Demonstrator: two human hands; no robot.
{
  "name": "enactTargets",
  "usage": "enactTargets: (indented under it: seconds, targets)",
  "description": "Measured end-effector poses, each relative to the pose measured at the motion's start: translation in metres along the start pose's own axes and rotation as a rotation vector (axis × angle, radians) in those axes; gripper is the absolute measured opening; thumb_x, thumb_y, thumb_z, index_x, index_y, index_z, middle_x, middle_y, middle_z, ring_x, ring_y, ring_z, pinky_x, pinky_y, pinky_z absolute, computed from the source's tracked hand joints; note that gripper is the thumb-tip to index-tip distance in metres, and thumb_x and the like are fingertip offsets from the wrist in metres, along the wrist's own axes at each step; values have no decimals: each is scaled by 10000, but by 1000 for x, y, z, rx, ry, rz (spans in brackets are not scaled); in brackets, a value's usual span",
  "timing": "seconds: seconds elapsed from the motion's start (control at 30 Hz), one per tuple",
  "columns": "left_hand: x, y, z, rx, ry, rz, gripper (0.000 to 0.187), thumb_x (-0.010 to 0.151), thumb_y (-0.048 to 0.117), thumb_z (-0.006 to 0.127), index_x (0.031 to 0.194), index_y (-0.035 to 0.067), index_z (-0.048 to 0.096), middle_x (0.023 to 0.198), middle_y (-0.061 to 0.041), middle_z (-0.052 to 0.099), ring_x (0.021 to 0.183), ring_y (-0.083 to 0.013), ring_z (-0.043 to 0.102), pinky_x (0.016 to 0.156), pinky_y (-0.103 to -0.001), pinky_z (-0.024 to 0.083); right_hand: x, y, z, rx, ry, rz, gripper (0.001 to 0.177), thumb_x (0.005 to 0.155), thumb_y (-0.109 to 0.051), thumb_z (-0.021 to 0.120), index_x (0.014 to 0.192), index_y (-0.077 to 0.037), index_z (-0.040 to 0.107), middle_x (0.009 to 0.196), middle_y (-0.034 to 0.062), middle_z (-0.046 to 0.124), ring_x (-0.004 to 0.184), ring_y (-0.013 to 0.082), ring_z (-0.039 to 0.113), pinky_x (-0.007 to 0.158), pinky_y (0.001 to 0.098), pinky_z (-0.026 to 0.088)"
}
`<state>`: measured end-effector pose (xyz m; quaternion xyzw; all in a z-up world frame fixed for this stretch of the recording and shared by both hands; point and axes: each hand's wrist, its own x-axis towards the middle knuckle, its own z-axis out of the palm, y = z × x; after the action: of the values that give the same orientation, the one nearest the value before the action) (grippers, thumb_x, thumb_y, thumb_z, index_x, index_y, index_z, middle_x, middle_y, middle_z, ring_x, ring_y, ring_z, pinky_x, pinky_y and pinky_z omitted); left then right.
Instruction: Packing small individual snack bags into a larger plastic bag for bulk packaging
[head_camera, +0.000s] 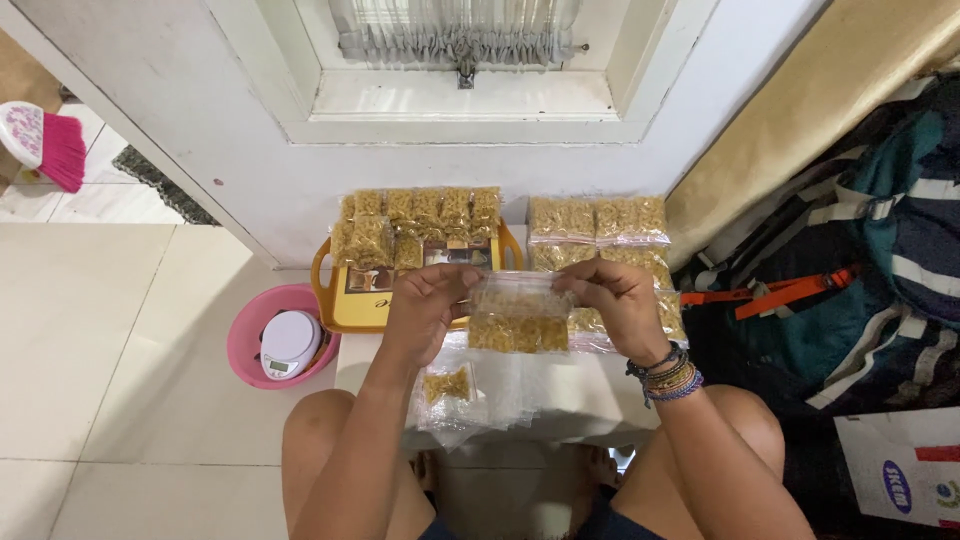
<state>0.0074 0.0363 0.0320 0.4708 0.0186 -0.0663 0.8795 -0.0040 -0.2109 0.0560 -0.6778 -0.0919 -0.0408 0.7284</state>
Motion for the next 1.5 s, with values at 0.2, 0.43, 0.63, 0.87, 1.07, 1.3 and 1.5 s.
enactTargets:
  seconds: [0.2, 0.43, 0.63, 0.87, 1.07, 1.3, 1.5]
  targets:
    - [6, -10, -6, 88, 30, 27, 245, 825, -96, 715, 1064, -47, 733, 917, -139, 771, 743, -183, 737, 622, -269, 620, 0, 15, -1, -12, -38, 10, 220, 764, 119, 812, 955, 89, 707, 932, 164, 760, 884, 160, 706, 784, 316, 609]
    - [-5, 12, 14, -7, 77, -26, 280, 850, -60, 695, 1127, -27, 720, 993, -142, 778, 778, -181, 745, 630, -282, 628, 0, 14, 1, -6, -43, 1, 241, 771, 116, 804, 991, 95, 711, 971, 163, 760, 940, 184, 718, 824, 341, 621]
    - [-10, 22, 24, 19, 74, -54, 366, 896, -23, 657, 1261, -46, 669, 992, -143, 752, 788, -202, 737, 624, -316, 627, 1, 17, 2, -5, -20, -5, 255, 763, 118, 814, 999, 75, 727, 936, 147, 762, 918, 177, 725, 812, 319, 620]
    - [36, -76, -47, 257, -135, -184, 300, 871, 76, 779, 1166, 28, 750, 970, -140, 755, 818, -236, 751, 679, -358, 638, -2, 12, -3, -15, 1, -9, 219, 783, 96, 810, 987, 58, 739, 964, 141, 767, 926, 155, 704, 831, 322, 613]
    - [-12, -8, 18, 404, -147, 14, 192, 820, 86, 853, 998, 42, 797, 833, -94, 763, 795, -150, 696, 736, -291, 584, -4, 7, -3, -85, -74, -10, 124, 866, 5, 768, 986, 38, 765, 1042, 163, 756, 1008, 186, 687, 882, 359, 595]
    - [-23, -16, 23, 960, -310, 719, 437, 794, -38, 776, 1174, 178, 795, 1162, -93, 766, 1117, -335, 712, 963, -431, 565, -12, 25, 6, 244, 47, 503, 500, 1060, -308, 516, 1134, 169, 650, 1164, 302, 665, 1075, 390, 675, 943, 573, 550]
    - [-16, -29, 13, 1052, -467, 1060, 464, 750, -110, 677, 1120, 147, 788, 1229, -120, 722, 1220, -387, 645, 1071, -485, 497, -14, 41, 4, 494, 145, 540, 226, 906, -179, 759, 922, 33, 682, 874, 170, 754, 749, 297, 758, 691, 451, 634]
